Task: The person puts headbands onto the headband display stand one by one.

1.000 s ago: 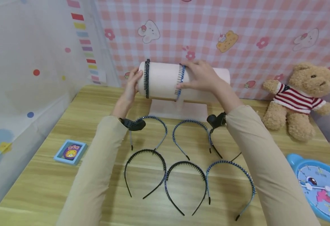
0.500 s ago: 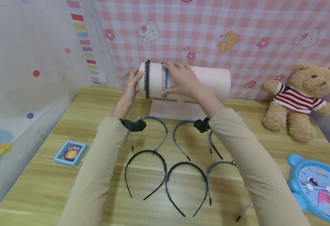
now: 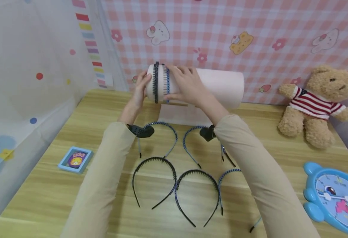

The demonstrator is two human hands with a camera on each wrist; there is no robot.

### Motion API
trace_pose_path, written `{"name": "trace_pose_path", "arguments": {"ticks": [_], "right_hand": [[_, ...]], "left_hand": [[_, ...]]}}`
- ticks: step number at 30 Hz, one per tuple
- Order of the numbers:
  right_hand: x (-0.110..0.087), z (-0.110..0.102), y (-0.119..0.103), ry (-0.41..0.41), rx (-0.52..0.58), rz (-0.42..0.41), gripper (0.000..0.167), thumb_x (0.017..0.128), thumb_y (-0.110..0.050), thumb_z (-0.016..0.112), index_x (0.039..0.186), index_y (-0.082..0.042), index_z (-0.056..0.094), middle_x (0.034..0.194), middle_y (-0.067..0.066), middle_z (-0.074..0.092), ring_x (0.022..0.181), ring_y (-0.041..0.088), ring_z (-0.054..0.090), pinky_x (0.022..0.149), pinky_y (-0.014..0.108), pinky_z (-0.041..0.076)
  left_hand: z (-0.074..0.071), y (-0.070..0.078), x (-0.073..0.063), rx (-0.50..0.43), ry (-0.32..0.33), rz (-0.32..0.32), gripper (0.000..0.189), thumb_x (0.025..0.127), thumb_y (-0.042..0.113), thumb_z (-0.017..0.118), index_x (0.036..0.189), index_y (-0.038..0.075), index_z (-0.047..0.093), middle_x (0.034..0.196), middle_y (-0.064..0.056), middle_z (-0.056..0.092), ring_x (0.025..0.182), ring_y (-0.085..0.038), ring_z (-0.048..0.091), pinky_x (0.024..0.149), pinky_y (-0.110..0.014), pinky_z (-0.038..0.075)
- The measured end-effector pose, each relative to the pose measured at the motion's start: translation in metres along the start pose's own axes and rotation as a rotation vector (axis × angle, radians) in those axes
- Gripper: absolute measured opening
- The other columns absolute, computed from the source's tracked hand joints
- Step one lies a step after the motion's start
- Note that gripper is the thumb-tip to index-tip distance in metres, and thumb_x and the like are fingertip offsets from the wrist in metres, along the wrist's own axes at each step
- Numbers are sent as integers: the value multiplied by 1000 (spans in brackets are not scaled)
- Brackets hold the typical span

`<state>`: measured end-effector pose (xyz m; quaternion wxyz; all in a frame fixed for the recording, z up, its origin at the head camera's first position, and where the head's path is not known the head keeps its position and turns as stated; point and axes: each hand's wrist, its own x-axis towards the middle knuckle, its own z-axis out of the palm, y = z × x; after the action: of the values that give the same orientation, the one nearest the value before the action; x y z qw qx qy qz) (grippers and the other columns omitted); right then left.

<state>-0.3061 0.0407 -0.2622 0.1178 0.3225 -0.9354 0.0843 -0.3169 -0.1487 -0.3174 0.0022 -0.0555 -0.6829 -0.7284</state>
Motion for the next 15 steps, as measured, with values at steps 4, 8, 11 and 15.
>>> {"name": "trace_pose_path", "arguments": {"ticks": [4,8,11,15], "right_hand": [[-14,-7,13,84,7,-46,105,66,-60,69,146,-16,17,145,10,36,133,29,31,112,45,12],[-38,-19,38,192,1,-102,102,66,-56,73,143,-9,25,144,11,37,131,31,32,111,44,14],[-62,-26,64,244,19,-68,100,65,-50,77,141,-7,27,142,14,38,128,33,36,107,47,21],[-99,-28,101,267,87,64,107,60,-36,84,143,-8,23,142,19,34,126,38,35,105,52,23]], "left_hand": [[2,-1,1,-11,-4,-12,54,91,37,36,142,22,23,144,-4,31,124,-19,36,98,-34,30],[2,0,0,-2,1,-4,55,91,38,36,142,22,23,144,-3,31,123,-17,36,95,-31,31],[1,2,-1,1,11,5,54,91,39,36,142,22,24,143,-4,33,122,-17,37,94,-30,32],[-2,4,-2,8,9,10,53,92,40,36,141,23,24,142,-4,34,124,-18,37,98,-32,31]]}}
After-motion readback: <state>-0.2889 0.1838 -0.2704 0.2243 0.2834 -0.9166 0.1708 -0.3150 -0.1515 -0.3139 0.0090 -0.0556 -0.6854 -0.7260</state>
